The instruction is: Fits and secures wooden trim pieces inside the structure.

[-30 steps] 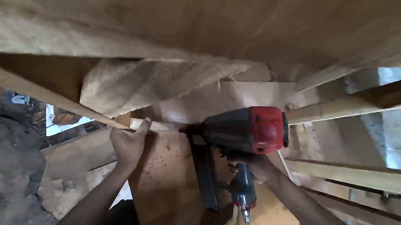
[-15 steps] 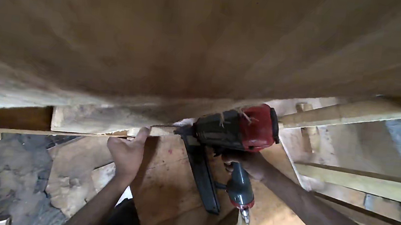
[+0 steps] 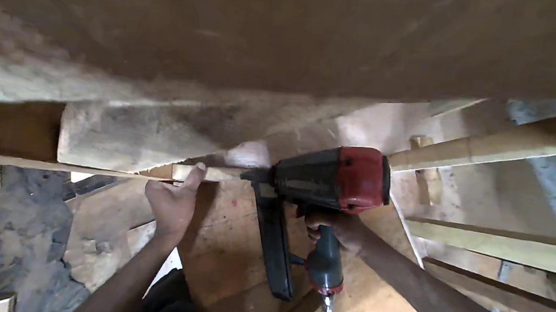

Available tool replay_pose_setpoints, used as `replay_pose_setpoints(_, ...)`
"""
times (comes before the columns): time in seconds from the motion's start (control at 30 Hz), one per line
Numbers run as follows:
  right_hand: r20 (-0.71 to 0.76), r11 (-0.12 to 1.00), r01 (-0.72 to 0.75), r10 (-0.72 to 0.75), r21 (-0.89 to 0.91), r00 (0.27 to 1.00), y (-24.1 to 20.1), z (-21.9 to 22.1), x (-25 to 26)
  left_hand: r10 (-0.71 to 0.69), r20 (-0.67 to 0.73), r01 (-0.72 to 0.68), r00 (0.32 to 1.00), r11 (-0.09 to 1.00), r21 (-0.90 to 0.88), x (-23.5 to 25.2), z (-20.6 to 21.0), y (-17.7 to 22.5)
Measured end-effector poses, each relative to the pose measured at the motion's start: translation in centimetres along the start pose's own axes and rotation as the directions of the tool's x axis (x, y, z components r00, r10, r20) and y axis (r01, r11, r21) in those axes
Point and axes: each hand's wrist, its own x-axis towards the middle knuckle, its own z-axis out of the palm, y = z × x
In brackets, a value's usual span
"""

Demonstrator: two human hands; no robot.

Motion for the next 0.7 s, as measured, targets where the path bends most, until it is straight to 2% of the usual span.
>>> replay_pose_setpoints(0.1,0.031,1.0,-0.023,0.023,-0.017,0.999,-0.5,-0.8,-1.1,-0.031,0.011,0.031,0.999,0.999,-0.005,-0.1,-0.1,0.7)
replay_pose_setpoints(0.2,0.038,0.998,0.037,-0.039,0.045,0.999,-0.3,-0.3,-2.3,-0.078,0.084,0.077,0.993,0.997,0.017,-0.1,-1.1,0.7)
replay_pose_setpoints(0.37,0.155,0.985,0.155,-0.164,0.071,0.974,-1.7,0.5,-3.4,-0.037,0.314,0.008,0.949,0.996,0.094,1.2,-5.6,-2.6)
replay_pose_setpoints(0.53,0.316,0.967,0.242,-0.256,0.085,0.913,-4.0,3.6,-2.5,0.012,0.326,-0.048,0.945,0.994,0.102,3.0,-6.8,-4.8)
replay_pose_setpoints(0.7,0.282,0.971,0.238,-0.231,0.01,0.931,-5.1,6.3,-1.4,0.041,0.297,-0.07,0.954,0.994,0.086,2.7,-6.5,-4.9)
